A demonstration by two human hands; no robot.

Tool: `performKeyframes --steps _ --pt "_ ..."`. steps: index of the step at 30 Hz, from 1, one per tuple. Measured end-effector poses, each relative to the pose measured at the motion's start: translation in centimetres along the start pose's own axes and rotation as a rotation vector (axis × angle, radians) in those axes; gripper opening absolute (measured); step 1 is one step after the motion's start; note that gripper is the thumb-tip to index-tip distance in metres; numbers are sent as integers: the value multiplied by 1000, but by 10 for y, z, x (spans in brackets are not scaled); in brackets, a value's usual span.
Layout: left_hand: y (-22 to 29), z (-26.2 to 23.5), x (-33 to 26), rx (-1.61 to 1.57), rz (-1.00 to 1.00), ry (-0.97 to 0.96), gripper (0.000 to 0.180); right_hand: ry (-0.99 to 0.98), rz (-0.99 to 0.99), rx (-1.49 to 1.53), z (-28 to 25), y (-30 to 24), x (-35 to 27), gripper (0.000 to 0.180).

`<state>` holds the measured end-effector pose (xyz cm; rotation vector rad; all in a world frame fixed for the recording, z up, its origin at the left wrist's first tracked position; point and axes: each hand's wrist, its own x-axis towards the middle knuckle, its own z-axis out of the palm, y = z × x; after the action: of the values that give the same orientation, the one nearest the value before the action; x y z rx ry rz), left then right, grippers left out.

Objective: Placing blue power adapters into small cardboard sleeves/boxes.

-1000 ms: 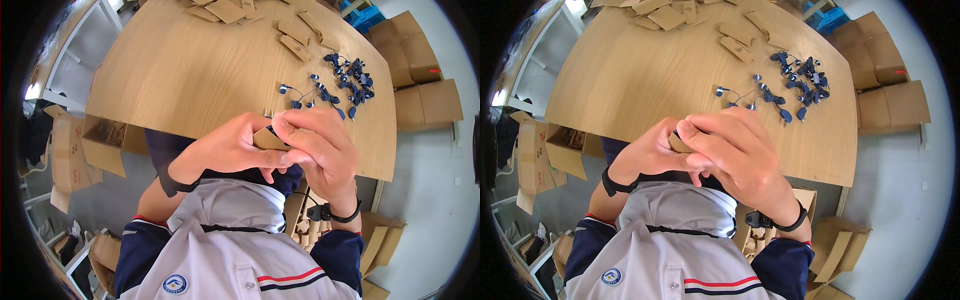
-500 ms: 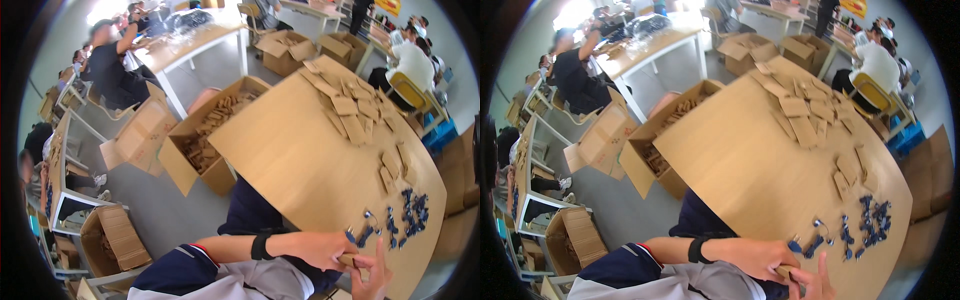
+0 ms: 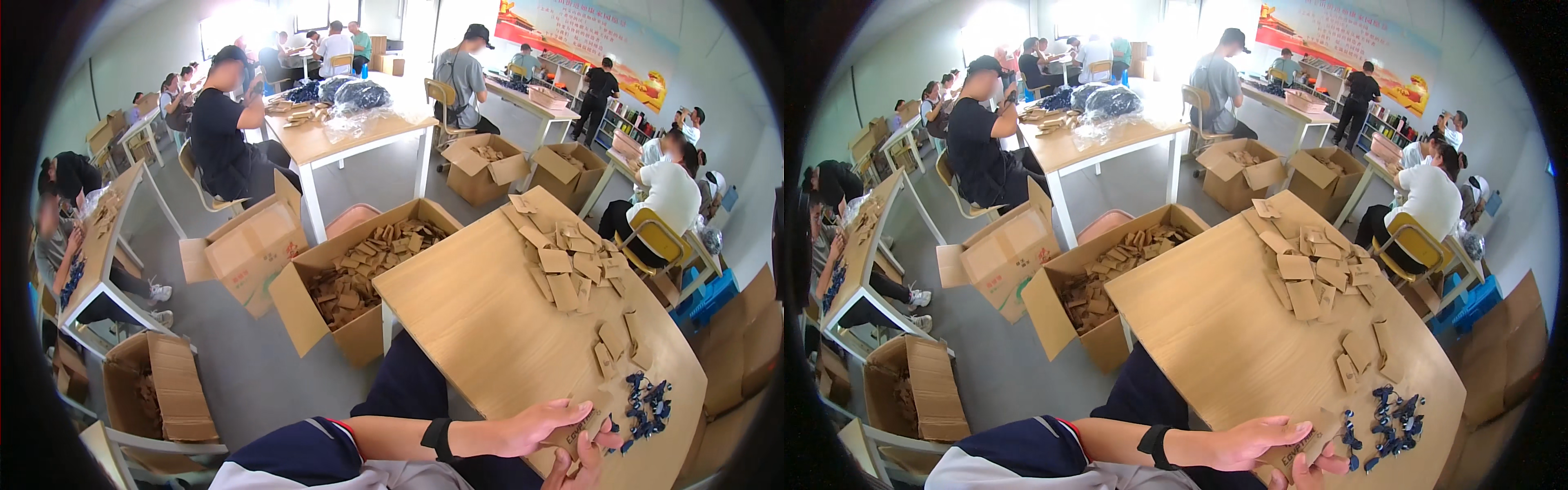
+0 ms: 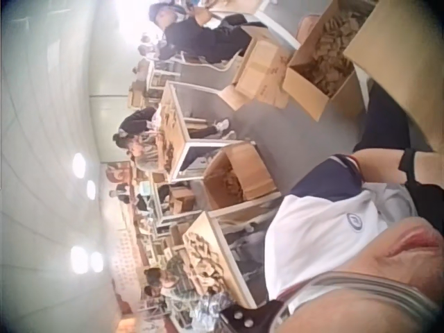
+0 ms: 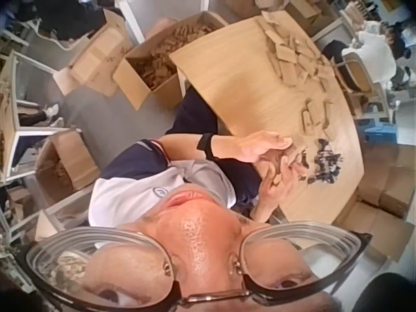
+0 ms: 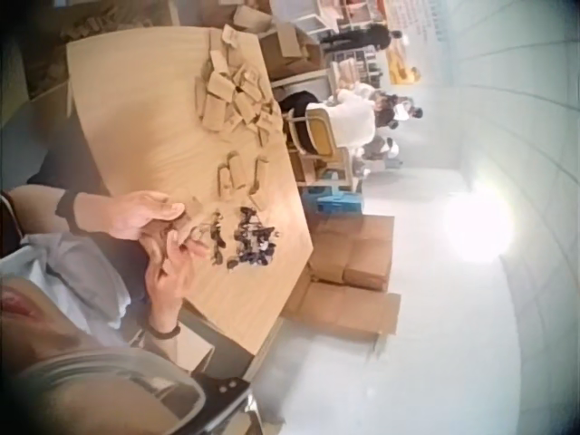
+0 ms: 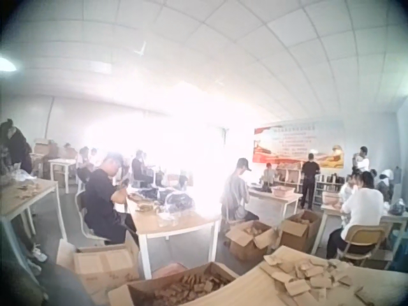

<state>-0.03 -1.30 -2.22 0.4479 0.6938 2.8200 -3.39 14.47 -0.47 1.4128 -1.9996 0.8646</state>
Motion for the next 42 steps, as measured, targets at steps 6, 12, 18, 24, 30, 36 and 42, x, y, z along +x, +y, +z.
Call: performKeyframes --steps 6,12,18,24,30,36,42 --pt "1 23 -4 972 259 248 63 232 65 182 7 4 -19 23" --pt "-21 30 -8 1303 1073 -17 43 456 170 296 -3 -22 -22 18" --pt "19 48 -18 1576 1187 -187 31 535 350 780 -7 -43 -26 7" --pt "48 32 -4 2328 1375 -917 14 -117 765 1425 -23 -21 22 81" --pt "48 46 10 1954 928 -587 15 -94 980 1853 -28 -19 1 67" --pt "62 36 21 1731 300 -509 38 -41 898 1518 -24 -22 4 27" --pt "37 31 9 1339 205 -63 28 69 530 676 -9 -9 8 29"
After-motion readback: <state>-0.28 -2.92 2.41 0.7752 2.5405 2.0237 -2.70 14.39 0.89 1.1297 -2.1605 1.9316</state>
